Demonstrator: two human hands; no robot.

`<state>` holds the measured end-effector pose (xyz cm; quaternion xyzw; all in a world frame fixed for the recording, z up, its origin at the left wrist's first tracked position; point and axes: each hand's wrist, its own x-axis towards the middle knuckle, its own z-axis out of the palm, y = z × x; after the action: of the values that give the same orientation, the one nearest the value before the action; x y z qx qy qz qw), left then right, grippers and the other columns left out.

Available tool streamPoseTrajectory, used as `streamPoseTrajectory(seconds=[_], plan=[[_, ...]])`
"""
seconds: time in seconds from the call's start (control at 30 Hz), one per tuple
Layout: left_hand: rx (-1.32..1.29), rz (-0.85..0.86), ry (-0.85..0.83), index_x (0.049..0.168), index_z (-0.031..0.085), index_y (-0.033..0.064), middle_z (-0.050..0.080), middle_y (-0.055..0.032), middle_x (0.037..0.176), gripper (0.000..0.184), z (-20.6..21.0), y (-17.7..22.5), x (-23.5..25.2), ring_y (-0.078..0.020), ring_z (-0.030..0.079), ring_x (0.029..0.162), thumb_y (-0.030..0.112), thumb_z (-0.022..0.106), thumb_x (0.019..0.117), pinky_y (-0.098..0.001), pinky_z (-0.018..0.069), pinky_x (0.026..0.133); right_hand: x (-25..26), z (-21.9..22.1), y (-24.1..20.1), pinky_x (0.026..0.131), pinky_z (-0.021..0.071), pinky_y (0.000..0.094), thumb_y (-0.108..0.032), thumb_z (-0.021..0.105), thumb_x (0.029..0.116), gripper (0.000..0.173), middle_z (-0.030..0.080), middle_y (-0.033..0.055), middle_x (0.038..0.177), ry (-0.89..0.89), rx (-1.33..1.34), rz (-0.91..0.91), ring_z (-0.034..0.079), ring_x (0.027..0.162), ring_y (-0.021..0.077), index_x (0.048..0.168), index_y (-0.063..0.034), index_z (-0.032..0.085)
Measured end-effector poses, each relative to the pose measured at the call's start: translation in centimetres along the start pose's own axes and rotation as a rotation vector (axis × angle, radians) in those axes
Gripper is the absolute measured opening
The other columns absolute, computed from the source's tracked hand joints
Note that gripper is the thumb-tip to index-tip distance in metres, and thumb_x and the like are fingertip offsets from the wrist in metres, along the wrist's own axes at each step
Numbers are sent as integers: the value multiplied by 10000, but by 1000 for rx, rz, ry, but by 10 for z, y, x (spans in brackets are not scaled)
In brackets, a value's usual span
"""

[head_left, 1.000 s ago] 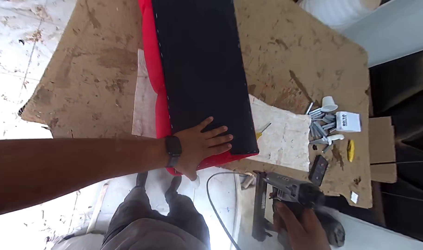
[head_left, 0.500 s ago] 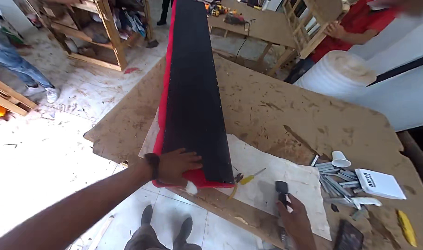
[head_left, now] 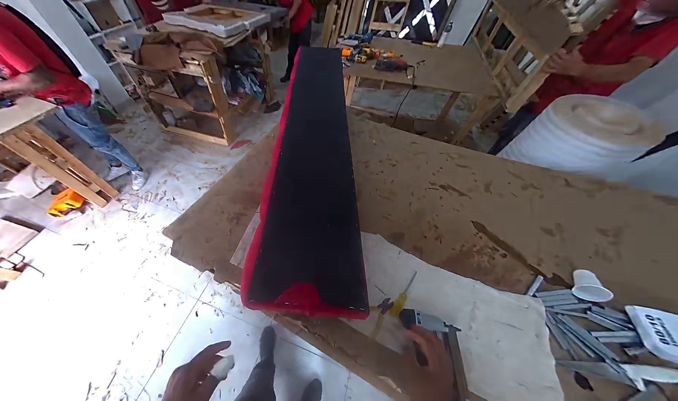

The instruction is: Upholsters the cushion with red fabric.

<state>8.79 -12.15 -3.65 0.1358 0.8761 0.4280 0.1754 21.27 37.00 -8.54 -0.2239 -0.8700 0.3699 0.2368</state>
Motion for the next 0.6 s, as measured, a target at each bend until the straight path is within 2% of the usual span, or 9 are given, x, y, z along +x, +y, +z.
streamPoseTrajectory(seconds=[0.07,0.13,0.23,0.3,0.33,0.4,0.47,0.53,0.6], plan=[[-167,144,154,1361,640,170,776,-5,1038,514,18,24,10,-170,751,923,493,347,1089,-448,643,844,11,21,-46,1057,537,442,-260,664,983,225,646,74,1334,-61,152,-60,578,1296,227,1147,-141,761],[-131,288,312,1335,659,161,770,3,1049,684,37,58,48,-165,741,953,627,241,1058,-473,633,872,33,48,-90,1032,541,435,-331,657,992,221,663,26,1265,-126,146,-126,594,1242,196,1128,-202,775],[75,368,450,1313,663,160,736,-11,1149,748,67,108,121,-175,686,1091,670,195,1031,-489,571,955,64,80,-127,983,492,501,-512,633,970,295,653,-59,1220,-224,-88,-226,571,1196,183,1135,-309,770],[214,316,416,1339,650,178,699,-41,1195,620,83,134,161,-229,640,1138,553,251,1049,-513,526,991,76,93,-142,969,461,500,-586,661,928,331,621,-91,1219,-316,-187,-261,537,1194,168,1137,-349,760],[252,290,387,1326,663,191,704,-51,1173,555,90,142,172,-247,648,1112,498,291,1053,-521,528,979,79,98,-146,967,451,494,-578,688,911,312,615,-99,1200,-359,-202,-274,532,1182,157,1116,-355,762],[306,244,338,1233,712,241,752,-3,1022,479,99,149,182,-207,697,975,465,328,1052,-489,551,911,81,107,-148,979,440,465,-494,727,907,188,619,-125,1149,-431,-157,-311,533,1158,121,1014,-346,770],[320,208,281,1160,741,225,754,-13,879,499,100,151,184,-215,713,856,462,315,1057,-495,564,838,85,110,-145,1010,441,433,-420,716,935,118,633,-139,1138,-524,-18,-348,538,1164,92,955,-317,769],[273,192,266,1100,742,194,730,-40,799,525,97,151,183,-243,714,779,473,299,1062,-527,578,745,90,105,-142,1027,469,424,-391,705,956,112,638,-130,1162,-591,158,-327,552,1178,94,967,-300,770],[132,201,286,1027,740,178,698,-34,746,488,93,147,187,-225,692,700,454,339,1071,-531,579,652,95,96,-144,964,546,397,-353,690,978,127,653,-83,1163,-633,352,-267,598,1139,120,990,-247,759]])
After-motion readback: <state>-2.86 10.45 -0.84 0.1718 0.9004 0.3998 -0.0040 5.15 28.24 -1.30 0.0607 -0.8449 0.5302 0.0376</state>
